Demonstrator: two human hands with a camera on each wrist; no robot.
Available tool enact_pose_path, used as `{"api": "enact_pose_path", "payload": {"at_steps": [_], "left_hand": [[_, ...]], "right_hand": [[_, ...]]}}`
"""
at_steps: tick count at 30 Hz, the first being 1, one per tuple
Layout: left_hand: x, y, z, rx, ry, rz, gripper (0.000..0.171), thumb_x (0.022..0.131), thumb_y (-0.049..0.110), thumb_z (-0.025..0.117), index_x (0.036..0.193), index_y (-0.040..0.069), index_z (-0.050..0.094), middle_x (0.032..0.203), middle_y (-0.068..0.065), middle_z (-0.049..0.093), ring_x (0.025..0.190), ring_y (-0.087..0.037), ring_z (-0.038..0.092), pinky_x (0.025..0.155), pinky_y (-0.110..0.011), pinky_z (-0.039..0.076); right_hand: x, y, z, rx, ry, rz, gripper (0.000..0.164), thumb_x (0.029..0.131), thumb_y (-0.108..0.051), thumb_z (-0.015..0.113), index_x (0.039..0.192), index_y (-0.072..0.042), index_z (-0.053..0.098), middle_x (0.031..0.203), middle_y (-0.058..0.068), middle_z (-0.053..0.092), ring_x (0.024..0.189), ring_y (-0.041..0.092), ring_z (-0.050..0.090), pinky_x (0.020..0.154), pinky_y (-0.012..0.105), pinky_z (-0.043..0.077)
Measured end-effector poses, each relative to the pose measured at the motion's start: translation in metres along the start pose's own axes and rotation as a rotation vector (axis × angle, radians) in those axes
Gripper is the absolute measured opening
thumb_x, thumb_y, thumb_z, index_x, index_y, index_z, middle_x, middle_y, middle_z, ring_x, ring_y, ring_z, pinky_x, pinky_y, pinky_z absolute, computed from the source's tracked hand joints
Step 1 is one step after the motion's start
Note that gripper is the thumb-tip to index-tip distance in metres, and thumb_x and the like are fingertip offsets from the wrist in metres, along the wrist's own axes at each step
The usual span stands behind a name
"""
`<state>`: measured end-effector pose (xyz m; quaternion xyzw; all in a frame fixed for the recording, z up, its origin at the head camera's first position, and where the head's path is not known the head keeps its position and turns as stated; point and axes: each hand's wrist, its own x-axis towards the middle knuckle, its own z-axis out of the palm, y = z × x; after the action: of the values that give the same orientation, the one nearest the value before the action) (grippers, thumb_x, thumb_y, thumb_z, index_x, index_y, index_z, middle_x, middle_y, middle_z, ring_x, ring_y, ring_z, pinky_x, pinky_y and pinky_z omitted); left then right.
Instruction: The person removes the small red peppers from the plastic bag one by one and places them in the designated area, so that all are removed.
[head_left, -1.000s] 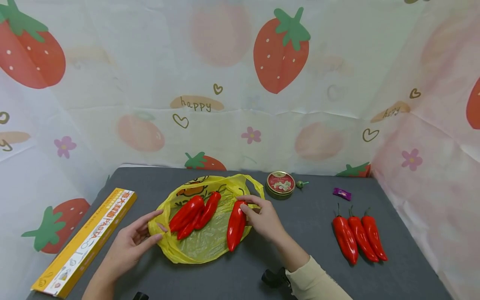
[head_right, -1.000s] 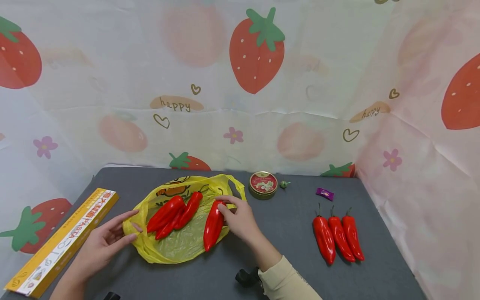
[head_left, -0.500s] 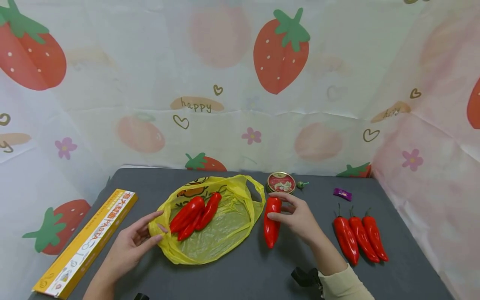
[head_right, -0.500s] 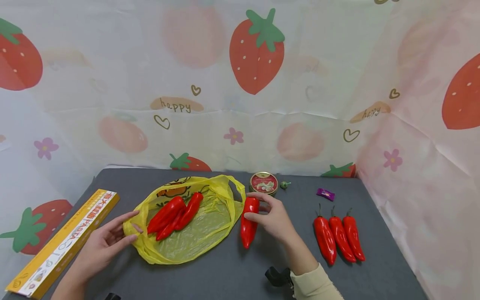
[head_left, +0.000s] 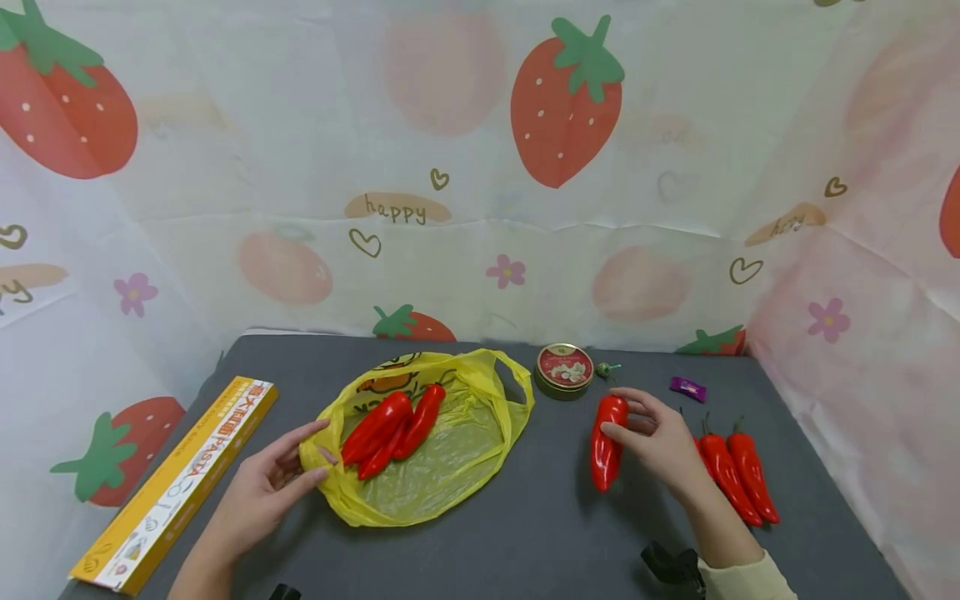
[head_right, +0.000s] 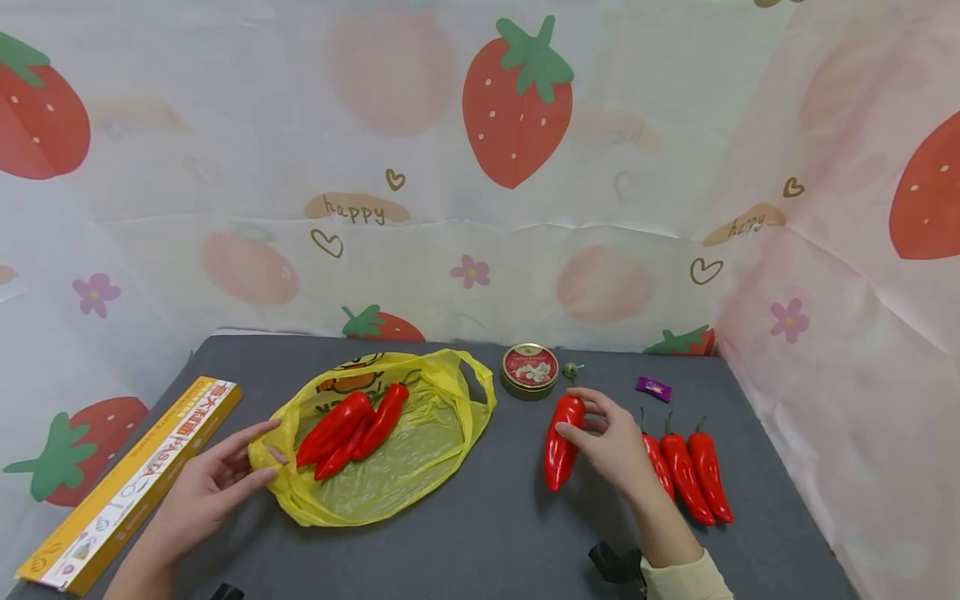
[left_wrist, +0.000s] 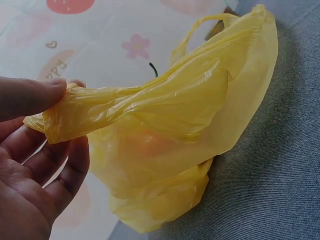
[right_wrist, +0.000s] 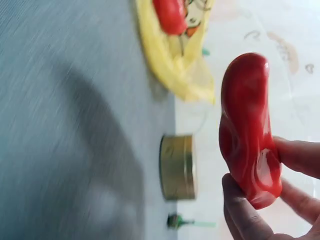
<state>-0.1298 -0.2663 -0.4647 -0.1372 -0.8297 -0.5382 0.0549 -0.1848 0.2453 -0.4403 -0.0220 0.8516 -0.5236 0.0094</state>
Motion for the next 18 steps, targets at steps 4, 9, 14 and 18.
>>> {"api": "enact_pose_path", "payload": {"at_steps": [4,9,14,18], "left_hand": [[0.000,0.000,0.001,-0.010,-0.005,-0.004,0.052,0.097,0.011,0.068,0.146,0.009,0.051,0.129,-0.017,0.066,0.096,-0.008,0.068,0.078,-0.023,0.059],[0.000,0.000,0.001,-0.015,-0.007,-0.009,0.053,0.097,0.012,0.068,0.147,0.009,0.051,0.129,-0.017,0.065,0.096,-0.009,0.068,0.078,-0.023,0.059],[0.000,0.000,0.001,-0.010,-0.003,-0.005,0.052,0.097,0.012,0.068,0.146,0.010,0.051,0.128,-0.017,0.066,0.096,-0.008,0.068,0.078,-0.022,0.058],[0.000,0.001,0.003,-0.002,-0.002,-0.005,0.052,0.097,0.012,0.069,0.146,0.009,0.052,0.126,-0.017,0.067,0.096,-0.007,0.068,0.078,-0.022,0.058]], "right_hand": [[-0.004,0.011,-0.015,-0.066,0.004,-0.002,0.058,0.093,-0.032,0.074,0.145,-0.016,0.053,0.142,0.024,0.052,0.126,0.049,0.055,0.087,0.051,0.059],[-0.009,0.027,-0.030,-0.201,0.023,-0.040,0.060,0.092,-0.034,0.075,0.146,-0.017,0.052,0.142,0.023,0.055,0.120,0.045,0.062,0.089,0.052,0.057],[-0.014,0.037,-0.036,-0.381,0.053,-0.074,0.057,0.091,-0.025,0.078,0.142,-0.013,0.056,0.133,0.022,0.063,0.110,0.040,0.067,0.087,0.053,0.057],[-0.017,0.040,-0.037,-0.482,0.064,-0.089,0.056,0.088,-0.021,0.079,0.139,-0.008,0.058,0.128,0.024,0.064,0.108,0.039,0.064,0.088,0.057,0.055]]}}
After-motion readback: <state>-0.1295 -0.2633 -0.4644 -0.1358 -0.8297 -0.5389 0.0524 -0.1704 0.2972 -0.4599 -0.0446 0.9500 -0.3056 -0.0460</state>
